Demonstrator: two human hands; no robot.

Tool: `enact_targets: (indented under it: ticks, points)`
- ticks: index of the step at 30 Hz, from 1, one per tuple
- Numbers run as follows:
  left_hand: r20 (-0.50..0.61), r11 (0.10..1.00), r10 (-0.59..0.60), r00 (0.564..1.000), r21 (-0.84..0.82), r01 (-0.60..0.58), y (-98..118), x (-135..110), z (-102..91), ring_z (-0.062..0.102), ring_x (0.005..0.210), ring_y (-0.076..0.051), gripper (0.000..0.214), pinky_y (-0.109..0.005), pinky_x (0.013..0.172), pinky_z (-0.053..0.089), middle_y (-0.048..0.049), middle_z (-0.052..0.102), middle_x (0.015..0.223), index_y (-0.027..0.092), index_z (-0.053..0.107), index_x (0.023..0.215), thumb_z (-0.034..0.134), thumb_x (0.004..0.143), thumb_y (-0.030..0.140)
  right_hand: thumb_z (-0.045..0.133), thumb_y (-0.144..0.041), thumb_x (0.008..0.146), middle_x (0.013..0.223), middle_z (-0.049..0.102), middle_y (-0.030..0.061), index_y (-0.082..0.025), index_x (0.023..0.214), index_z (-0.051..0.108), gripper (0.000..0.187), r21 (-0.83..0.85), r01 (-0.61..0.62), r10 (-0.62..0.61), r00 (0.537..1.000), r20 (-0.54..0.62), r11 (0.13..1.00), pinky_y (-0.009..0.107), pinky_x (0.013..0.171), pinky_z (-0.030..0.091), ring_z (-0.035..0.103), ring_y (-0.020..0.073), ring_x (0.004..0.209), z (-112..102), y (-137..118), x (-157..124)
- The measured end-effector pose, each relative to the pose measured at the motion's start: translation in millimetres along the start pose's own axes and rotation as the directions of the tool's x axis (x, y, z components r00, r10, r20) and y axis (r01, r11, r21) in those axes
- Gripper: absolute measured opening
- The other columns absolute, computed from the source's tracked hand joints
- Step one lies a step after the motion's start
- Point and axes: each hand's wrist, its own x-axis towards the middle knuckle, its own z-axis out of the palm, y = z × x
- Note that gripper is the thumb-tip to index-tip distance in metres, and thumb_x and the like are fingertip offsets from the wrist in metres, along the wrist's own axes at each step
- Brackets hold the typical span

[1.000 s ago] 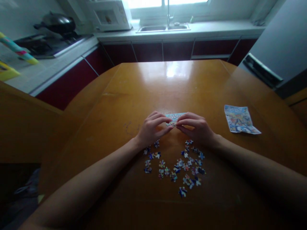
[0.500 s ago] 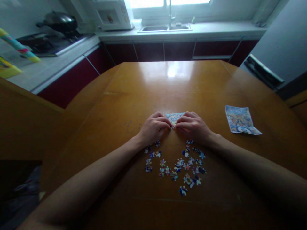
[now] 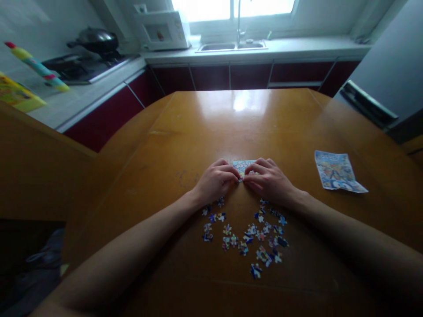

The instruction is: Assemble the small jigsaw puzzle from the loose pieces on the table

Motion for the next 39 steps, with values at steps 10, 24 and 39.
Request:
enact_targets:
  ticks: [10,24,39]
  points:
    - [-0.066,0.999,-0.016,0.998,0.039,0.018,4.2,0.1,-2.1,0.054,0.098,-0.021,0.039,-0.038,0.087,0.051,-0.005,0.069,0.105,0.025,0.075,0.101,0.052,0.083,-0.002,0.061,-0.018,0.09,0.101,0.07,0.0068,-0.027,0.095,0.077,0.019,0.136,-0.159,0.184,0.964,-0.194,0.978,0.043,0.085,0.043,0.053,0.0257,0.098,2.6,8.8,-1.3]
    - [-0.008,0.997,0.018,1.0,0.073,-0.017,0.5,-2.1,-0.7,0.052,0.102,-0.023,0.043,-0.041,0.09,0.052,-0.0045,0.068,0.112,0.031,0.077,0.103,0.056,0.083,-0.001,0.061,-0.015,0.089,0.106,0.07,0.0043,-0.028,0.09,0.077,0.021,0.096,-0.112,0.123,0.986,-0.116,0.989,0.043,0.09,0.041,0.053,0.0252,0.104,3.6,7.0,-4.5]
    - [-0.008,0.995,0.028,1.0,0.093,-0.027,0.1,-1.8,-0.4,0.052,0.102,-0.022,0.04,-0.041,0.089,0.053,-0.0038,0.068,0.112,0.031,0.078,0.099,0.054,0.087,0.001,0.062,-0.017,0.091,0.109,0.07,0.0042,-0.029,0.086,0.079,0.021,0.098,-0.082,0.096,0.985,-0.145,0.992,0.045,0.09,0.041,0.053,0.026,0.107,7.3,4.5,-4.0]
